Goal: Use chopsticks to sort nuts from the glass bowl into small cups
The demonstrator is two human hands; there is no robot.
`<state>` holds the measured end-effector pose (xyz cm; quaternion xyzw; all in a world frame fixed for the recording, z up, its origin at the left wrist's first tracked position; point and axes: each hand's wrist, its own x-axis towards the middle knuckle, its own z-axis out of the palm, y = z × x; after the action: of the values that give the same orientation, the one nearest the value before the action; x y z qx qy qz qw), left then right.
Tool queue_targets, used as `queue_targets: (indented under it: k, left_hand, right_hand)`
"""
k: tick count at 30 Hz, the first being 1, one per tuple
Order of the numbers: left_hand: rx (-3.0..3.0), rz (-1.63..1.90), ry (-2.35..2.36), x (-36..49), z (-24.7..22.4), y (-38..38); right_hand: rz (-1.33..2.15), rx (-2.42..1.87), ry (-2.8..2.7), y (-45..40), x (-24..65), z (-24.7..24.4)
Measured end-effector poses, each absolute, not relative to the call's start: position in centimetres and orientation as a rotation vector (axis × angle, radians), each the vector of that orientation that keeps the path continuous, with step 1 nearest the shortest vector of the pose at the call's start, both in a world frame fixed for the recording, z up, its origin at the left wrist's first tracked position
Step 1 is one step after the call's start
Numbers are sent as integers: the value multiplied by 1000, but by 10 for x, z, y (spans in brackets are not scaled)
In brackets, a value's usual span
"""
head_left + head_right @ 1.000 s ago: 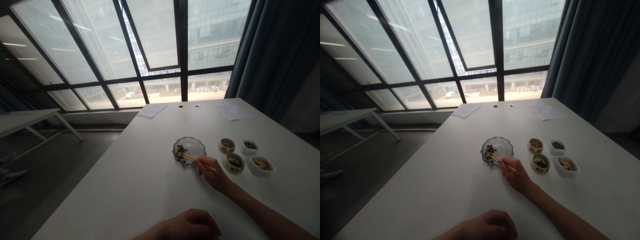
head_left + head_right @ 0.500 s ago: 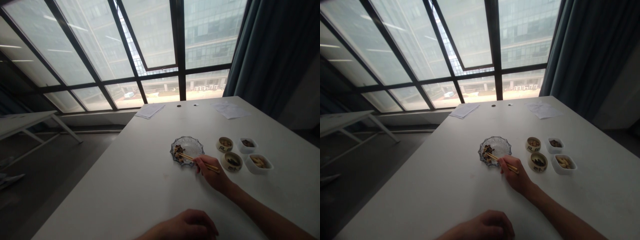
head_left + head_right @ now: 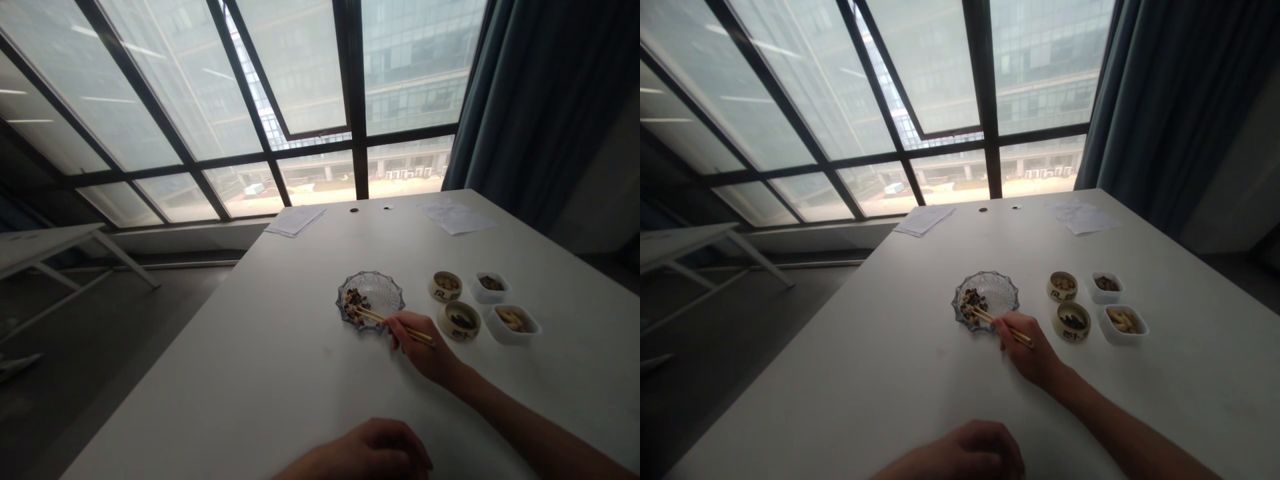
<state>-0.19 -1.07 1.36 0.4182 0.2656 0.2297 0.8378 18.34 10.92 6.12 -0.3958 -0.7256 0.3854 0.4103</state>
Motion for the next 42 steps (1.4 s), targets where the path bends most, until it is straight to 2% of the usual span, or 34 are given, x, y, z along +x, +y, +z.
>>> queue_targets:
  k: [11,17,24,31,38,42]
  left_hand:
    - [905,498,557,-3,15,-10]
    - [896,480,542,-3,14,-9]
    - [855,485,557,-3,14,-11]
    - [821,480,563,-3,15,-11]
    - [810,469,569,-1,15,-10]
    - [836,477,580,0,16,-10]
  right_hand:
    - [862,-963,-1825,105,185,70]
    - [687,-1036,-1797,108,211,109]
    - [455,-1352,-1544,111,277,155]
    - [491,-1523,-1593,126,303,156]
    - [406,-1448,-1608,122,295,161]
    - [515,-1378,-1690,115,276,161]
